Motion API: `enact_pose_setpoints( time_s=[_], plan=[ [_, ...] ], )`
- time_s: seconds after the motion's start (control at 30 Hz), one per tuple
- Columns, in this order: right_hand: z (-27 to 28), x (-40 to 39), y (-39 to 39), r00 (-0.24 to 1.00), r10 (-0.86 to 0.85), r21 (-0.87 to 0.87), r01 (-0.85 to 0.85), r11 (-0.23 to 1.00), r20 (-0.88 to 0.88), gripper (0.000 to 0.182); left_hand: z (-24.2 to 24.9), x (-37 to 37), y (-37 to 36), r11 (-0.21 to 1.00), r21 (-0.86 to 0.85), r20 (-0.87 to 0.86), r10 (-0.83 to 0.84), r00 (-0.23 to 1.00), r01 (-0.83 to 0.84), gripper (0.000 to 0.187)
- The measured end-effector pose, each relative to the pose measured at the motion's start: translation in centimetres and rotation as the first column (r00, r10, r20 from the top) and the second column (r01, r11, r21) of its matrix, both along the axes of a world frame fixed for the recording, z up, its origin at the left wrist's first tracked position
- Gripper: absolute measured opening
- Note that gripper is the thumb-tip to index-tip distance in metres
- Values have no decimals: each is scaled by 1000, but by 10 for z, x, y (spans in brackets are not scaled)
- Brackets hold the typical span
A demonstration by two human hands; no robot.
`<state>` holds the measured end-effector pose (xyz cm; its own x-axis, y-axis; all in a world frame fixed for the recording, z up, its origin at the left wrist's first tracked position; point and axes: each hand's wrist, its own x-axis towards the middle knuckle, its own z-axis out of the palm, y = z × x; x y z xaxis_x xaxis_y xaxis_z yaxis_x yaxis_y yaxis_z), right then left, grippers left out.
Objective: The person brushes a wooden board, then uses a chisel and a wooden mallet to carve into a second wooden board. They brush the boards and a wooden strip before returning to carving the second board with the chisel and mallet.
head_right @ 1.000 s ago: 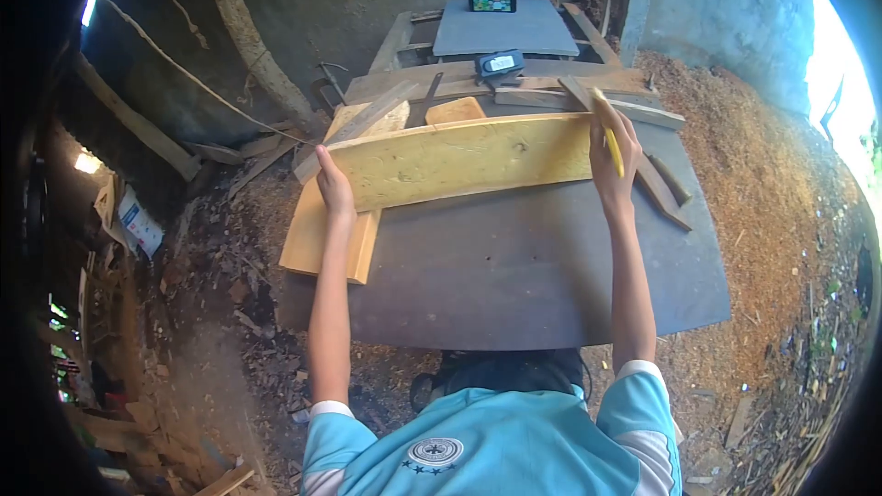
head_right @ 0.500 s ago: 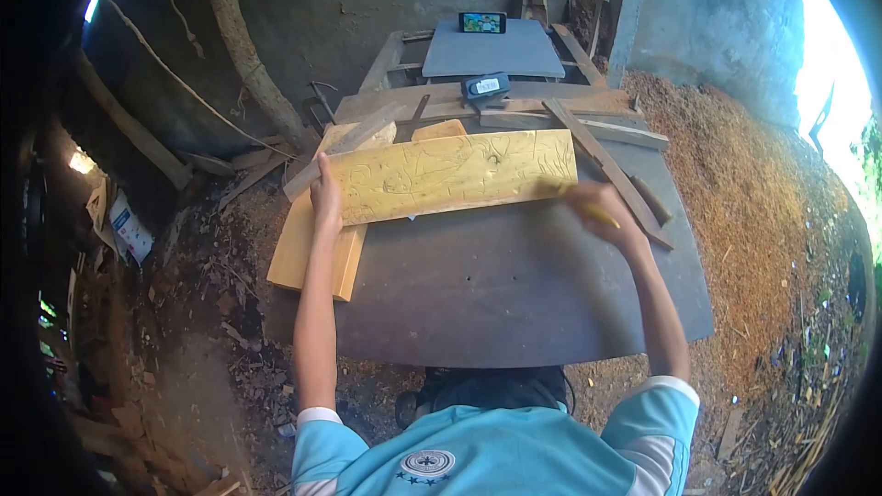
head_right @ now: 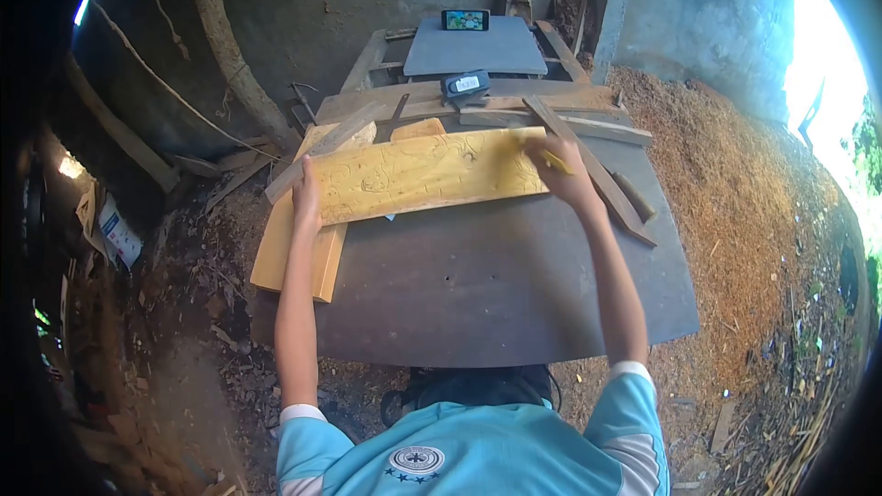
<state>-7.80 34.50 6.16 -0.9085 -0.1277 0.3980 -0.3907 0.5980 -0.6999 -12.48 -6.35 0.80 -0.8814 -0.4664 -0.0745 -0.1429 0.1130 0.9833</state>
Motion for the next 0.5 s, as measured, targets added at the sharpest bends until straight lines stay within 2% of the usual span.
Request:
enact_pose_setpoints(
  time_s=[0.03, 0.07, 0.1, 0.13, 0.17, 0.2, 0.27, 0.3, 0.33, 0.4, 0.43, 0.47, 0.5],
  plan=[
    [-15, -15, -1, 945, 30, 151, 20, 988, -325, 20, 2, 4, 4, 997, 72, -36, -3, 999, 6, 80],
    [-30, -18, 3, 923, 295, 210, -246, 946, -248, 20, -4, 7, 6, 1000, -2, -13, 13, 1000, -13, 79],
    [-20, -6, -9, 907, 419, 153, -410, 899, -31, 21, -7, 2, 4, 996, -75, -18, 38, 999, -40, 78],
    [-4, 6, -20, 825, 538, 68, -555, 829, 172, 23, -3, -3, 2, 987, -144, -33, 70, 997, -74, 77],
    [7, 8, -25, 817, 501, -51, -509, 859, 284, 24, -2, -1, 5, 984, -153, -83, 78, 993, -90, 77],
    [-14, -10, -18, 952, 306, 119, -305, 945, 11, 24, -2, 1, 2, 994, -93, -64, 54, 997, -60, 77],
    [-16, -22, -18, 986, -39, 102, 56, 993, -163, 24, 0, 3, 2, 999, 37, -29, -5, 1000, 6, 78],
    [-43, -27, -14, 949, 161, 146, -125, 981, -271, 24, 3, 6, 5, 999, 40, -9, -2, 1000, 3, 79],
    [-16, -10, -28, 917, 393, 256, -397, 882, 67, 23, 5, 3, 7, 999, -34, -21, 37, 999, -38, 78],
    [7, 3, -37, 819, 554, 106, -571, 814, 150, 28, 3, 2, 8, 975, -187, -38, 115, 993, -120, 78],
    [-1, -12, -33, 948, 311, 115, -303, 946, -61, 30, 3, 2, 7, 987, -132, -37, 86, 996, -90, 77],
    [-10, -25, -29, 967, 29, 64, -13, 998, -254, 32, 1, 3, 6, 995, -82, -25, 55, 998, -57, 77],
    [-5, -17, -32, 983, -58, 210, 95, 973, -175, 34, -2, 3, 4, 999, -30, -10, 24, 1000, -24, 77]
  ],
)
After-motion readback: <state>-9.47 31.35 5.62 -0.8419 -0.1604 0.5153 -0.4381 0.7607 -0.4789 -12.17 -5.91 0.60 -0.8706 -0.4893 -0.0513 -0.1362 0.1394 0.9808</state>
